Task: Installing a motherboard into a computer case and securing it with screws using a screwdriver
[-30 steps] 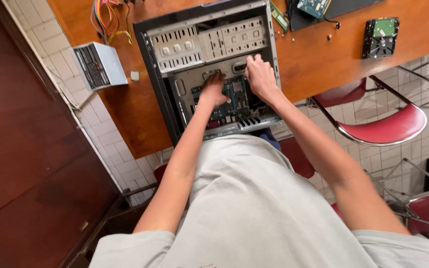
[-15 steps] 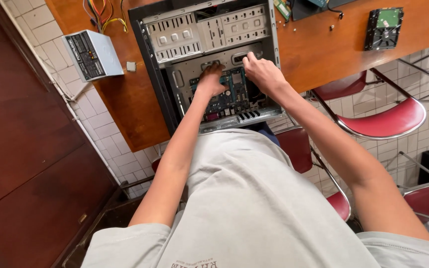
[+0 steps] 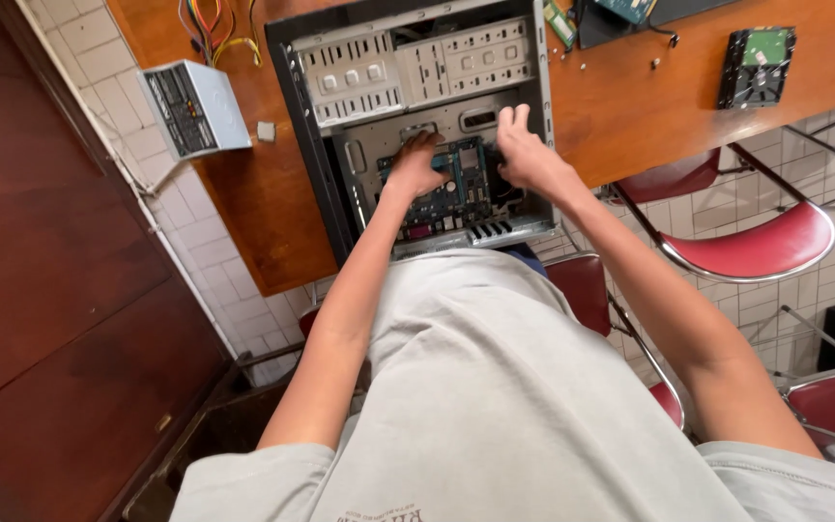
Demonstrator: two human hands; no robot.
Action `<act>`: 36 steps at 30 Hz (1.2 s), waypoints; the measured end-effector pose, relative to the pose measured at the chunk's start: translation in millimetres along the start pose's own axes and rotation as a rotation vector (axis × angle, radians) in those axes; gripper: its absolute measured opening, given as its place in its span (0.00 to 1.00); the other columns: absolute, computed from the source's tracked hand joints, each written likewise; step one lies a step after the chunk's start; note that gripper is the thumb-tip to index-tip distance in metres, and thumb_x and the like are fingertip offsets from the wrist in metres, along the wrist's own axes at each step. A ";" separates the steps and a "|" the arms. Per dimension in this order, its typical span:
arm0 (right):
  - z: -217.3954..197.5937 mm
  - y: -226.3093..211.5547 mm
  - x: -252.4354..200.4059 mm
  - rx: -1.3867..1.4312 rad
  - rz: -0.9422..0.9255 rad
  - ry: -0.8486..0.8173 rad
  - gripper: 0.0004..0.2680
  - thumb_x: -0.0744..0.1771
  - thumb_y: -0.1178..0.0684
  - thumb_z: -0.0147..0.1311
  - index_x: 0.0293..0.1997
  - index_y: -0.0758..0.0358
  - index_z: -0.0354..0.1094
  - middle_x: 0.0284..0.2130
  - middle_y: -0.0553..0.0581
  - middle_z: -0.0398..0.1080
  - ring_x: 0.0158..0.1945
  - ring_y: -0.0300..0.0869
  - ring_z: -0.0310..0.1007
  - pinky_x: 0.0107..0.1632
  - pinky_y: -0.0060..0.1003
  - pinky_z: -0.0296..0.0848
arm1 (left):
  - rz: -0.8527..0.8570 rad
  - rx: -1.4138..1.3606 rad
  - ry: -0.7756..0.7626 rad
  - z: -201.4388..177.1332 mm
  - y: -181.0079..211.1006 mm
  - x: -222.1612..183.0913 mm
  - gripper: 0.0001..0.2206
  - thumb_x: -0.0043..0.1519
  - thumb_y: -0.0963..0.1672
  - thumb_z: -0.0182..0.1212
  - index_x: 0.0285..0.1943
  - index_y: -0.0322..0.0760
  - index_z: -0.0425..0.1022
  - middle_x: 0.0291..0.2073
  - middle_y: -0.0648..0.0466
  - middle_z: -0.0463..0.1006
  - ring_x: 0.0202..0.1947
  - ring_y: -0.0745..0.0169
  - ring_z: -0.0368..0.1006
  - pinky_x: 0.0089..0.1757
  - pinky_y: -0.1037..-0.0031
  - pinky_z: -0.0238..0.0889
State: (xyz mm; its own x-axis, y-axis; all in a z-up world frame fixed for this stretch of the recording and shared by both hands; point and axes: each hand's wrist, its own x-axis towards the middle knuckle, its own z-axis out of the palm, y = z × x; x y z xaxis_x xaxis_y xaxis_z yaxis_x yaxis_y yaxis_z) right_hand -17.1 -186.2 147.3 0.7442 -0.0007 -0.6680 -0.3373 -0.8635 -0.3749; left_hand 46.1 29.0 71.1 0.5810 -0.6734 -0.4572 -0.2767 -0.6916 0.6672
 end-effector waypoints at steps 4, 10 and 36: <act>0.4 -10.3 -8.9 -0.340 -0.111 0.167 0.16 0.65 0.65 0.62 0.52 0.74 0.55 0.52 0.68 0.56 0.41 0.71 0.77 0.43 0.64 0.81 | -0.003 0.005 -0.010 -6.0 7.9 -5.5 0.30 0.56 0.46 0.69 0.67 0.33 0.67 0.56 0.43 0.71 0.61 0.38 0.68 0.58 0.44 0.66; 20.1 -13.8 2.2 -0.438 -0.147 0.264 0.12 0.73 0.53 0.48 0.57 0.72 0.55 0.44 0.67 0.63 0.37 0.65 0.80 0.38 0.56 0.82 | 0.020 0.014 0.054 -3.2 4.9 -0.7 0.30 0.54 0.46 0.73 0.65 0.33 0.69 0.52 0.43 0.71 0.58 0.38 0.69 0.54 0.44 0.68; -27.1 -4.7 -2.9 -0.213 -0.175 0.227 0.23 0.76 0.37 0.41 0.60 0.77 0.49 0.28 0.70 0.73 0.28 0.67 0.74 0.27 0.56 0.70 | 0.424 -0.298 0.437 7.0 74.7 6.6 0.18 0.52 0.38 0.78 0.48 0.36 0.75 0.48 0.51 0.81 0.48 0.54 0.80 0.46 0.64 0.76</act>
State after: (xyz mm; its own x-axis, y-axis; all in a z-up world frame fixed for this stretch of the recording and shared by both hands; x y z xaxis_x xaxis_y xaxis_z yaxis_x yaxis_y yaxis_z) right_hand -2.1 -195.9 168.5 0.8972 0.0653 -0.4367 -0.0834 -0.9461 -0.3130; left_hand 23.9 -28.9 113.8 0.7424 -0.6595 0.1177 -0.3624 -0.2475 0.8986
